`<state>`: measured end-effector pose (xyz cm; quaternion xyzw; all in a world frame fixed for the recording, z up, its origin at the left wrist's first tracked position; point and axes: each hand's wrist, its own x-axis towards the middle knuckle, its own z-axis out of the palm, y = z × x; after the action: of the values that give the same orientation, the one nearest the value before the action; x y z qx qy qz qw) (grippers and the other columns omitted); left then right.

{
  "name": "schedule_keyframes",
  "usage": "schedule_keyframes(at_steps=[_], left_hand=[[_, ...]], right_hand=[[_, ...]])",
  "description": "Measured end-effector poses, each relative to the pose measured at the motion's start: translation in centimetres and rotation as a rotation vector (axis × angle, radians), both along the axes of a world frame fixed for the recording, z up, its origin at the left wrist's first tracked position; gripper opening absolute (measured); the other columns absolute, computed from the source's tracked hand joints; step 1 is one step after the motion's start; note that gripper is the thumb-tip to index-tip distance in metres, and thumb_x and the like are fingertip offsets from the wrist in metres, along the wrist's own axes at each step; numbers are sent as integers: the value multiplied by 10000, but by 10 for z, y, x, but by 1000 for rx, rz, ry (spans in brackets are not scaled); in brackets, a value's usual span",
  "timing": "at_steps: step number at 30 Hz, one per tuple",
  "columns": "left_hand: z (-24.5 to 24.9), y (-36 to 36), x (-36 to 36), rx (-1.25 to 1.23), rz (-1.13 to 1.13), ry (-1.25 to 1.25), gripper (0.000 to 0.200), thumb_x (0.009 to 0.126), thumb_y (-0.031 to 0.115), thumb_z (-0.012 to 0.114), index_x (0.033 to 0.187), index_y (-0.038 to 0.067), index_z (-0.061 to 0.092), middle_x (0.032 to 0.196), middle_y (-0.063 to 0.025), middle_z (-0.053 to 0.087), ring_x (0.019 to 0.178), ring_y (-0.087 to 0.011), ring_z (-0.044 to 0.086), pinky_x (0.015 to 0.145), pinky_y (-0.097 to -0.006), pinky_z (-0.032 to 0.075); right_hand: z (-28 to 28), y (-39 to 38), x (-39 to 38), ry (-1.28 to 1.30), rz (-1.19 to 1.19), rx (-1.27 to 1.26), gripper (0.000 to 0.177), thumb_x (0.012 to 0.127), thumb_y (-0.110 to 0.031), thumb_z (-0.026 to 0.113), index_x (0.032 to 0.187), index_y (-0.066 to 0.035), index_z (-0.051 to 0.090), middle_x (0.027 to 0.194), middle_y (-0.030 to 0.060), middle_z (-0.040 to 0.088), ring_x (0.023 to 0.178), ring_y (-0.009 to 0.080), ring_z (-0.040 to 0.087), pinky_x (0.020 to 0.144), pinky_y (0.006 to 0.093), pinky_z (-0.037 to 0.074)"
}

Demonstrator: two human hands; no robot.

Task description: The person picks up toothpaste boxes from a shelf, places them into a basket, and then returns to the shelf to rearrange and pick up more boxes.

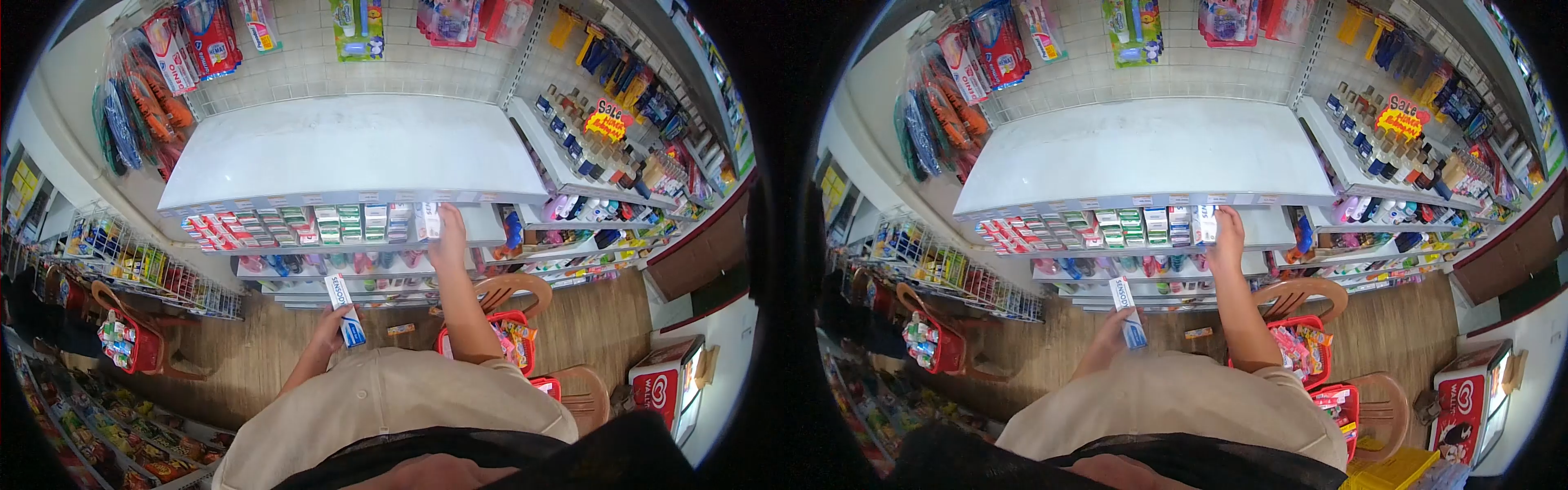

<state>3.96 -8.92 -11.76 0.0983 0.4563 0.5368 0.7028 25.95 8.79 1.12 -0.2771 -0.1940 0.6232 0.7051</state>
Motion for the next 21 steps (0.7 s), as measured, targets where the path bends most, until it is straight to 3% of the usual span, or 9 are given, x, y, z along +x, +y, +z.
schedule_keyframes(at_steps=[7,10,16,18,19,21], left_hand=[[-14,-1,-13,3,-69,-15,288,846,115,600,1111,62,498,994,-117,629,891,-272,632,741,-434,544],[-6,-4,-13,-5,-5,-13,324,831,110,608,1110,18,471,963,-130,628,801,-261,643,662,-398,552],[-11,-8,-24,7,-19,-40,324,835,97,608,1118,28,465,961,-125,623,802,-272,644,664,-406,548],[-13,-8,-26,-7,-19,-25,326,840,101,606,1124,36,460,956,-123,623,801,-272,644,657,-405,548],[-13,-8,-27,-23,-20,-10,327,845,105,605,1130,43,455,950,-121,623,800,-271,645,650,-403,547],[-14,-8,-28,-16,-17,-6,330,848,113,606,1134,48,452,948,-118,623,800,-268,645,645,-399,547]], right_hand=[[9,11,-27,-143,16,-3,109,848,-68,584,926,7,569,922,61,604,843,141,568,741,277,448],[11,12,-35,-180,-39,-5,160,856,-78,579,979,24,570,963,72,603,900,147,556,793,278,429],[2,-8,-34,-220,18,62,338,870,-103,568,1171,45,519,1126,120,580,1030,188,538,911,306,401],[10,-30,-46,-371,-171,25,499,845,-100,598,1287,47,418,1298,179,462,1202,235,456,1001,344,356],[0,-36,-48,-372,-173,28,499,845,-100,598,1287,47,418,1298,179,462,1202,235,456,1001,344,356],[-17,-43,-50,-915,-418,543,622,834,-106,630,1363,61,347,1375,227,401,1274,277,408,1049,373,311]])
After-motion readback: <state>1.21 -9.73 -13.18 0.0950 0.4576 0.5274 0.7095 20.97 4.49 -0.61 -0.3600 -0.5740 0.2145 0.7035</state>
